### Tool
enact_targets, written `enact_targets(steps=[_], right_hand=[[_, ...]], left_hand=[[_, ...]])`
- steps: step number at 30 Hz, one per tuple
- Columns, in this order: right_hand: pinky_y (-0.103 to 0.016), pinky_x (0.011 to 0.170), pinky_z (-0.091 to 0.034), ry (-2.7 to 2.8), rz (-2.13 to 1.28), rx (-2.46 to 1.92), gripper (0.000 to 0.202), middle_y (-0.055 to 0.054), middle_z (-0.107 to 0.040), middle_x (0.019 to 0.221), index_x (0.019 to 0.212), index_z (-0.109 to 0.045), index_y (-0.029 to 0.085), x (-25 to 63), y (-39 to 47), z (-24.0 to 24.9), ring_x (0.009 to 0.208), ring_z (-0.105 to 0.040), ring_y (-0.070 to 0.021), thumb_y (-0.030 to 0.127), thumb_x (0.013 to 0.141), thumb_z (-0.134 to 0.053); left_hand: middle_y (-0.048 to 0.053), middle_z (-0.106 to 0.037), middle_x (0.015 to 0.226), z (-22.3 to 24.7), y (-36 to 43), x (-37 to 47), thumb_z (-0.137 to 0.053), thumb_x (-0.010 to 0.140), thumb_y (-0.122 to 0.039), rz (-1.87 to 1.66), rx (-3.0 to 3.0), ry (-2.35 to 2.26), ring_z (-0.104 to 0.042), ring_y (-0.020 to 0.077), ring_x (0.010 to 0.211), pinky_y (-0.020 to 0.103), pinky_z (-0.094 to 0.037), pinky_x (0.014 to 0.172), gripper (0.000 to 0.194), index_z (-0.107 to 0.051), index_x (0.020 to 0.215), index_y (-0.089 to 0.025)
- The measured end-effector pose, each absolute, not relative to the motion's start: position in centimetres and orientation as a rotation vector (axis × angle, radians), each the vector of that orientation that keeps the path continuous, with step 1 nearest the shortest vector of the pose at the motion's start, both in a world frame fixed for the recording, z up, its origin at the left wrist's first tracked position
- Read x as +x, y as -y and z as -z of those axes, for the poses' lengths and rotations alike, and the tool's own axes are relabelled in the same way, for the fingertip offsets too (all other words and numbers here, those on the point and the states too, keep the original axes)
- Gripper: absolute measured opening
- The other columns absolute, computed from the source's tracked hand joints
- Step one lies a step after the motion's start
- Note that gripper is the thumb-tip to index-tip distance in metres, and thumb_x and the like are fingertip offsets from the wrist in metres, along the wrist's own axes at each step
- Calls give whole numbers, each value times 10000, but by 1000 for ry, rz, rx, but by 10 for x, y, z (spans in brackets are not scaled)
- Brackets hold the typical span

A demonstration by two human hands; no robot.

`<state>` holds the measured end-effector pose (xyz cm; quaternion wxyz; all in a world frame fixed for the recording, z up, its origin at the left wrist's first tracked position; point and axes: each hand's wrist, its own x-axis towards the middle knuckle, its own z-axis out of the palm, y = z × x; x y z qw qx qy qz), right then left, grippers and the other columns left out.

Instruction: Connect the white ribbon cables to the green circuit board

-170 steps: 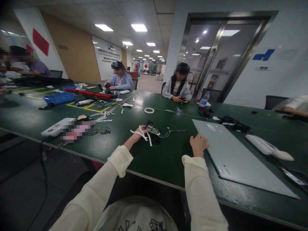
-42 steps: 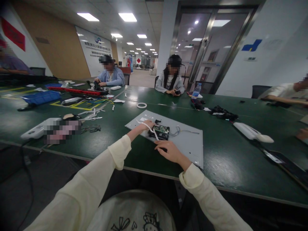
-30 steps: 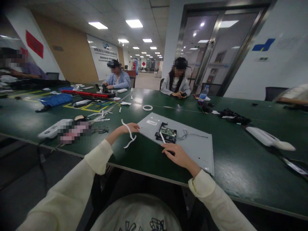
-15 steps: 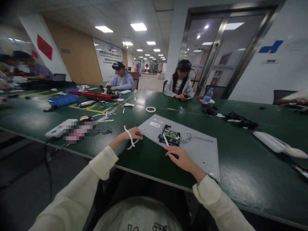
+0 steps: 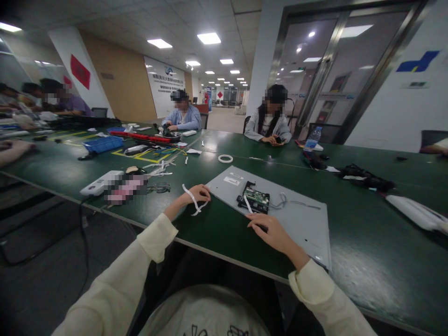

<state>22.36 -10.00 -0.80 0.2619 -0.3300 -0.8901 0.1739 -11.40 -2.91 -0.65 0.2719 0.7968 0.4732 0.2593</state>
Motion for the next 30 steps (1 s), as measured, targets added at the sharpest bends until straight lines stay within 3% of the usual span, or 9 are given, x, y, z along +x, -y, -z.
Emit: enact_targets(steps=[14,21,30], right_hand=[[-433,954,-410,2398,-524,-894,313,-61,-616,1110,863,-682,216,224,99,5,1082,-541,-221,376,885,-414],[-423,954,-411,2398,-581,-855,337,-63,-621,1102,856,-689,218,228,98,4,1079,-544,-223,401,886,-406],[-430,967,-400,2434,-606,-841,326,-60,-596,1149,849,-684,230,235,96,7,1115,-517,-229,391,888,-403]], left_hand=[[56,-606,992,21,25,-113,-646,667,-196,-835,2040,-1341,-554,157,937,276,-402,899,66,-686,680,-145],[61,-633,916,23,28,-109,-635,670,-153,-961,1824,-1256,-590,140,829,278,-453,806,41,-635,657,-114],[96,-653,914,-10,47,-91,-670,681,-290,-1045,1569,-1076,-612,137,769,266,-477,709,203,-593,707,-103]])
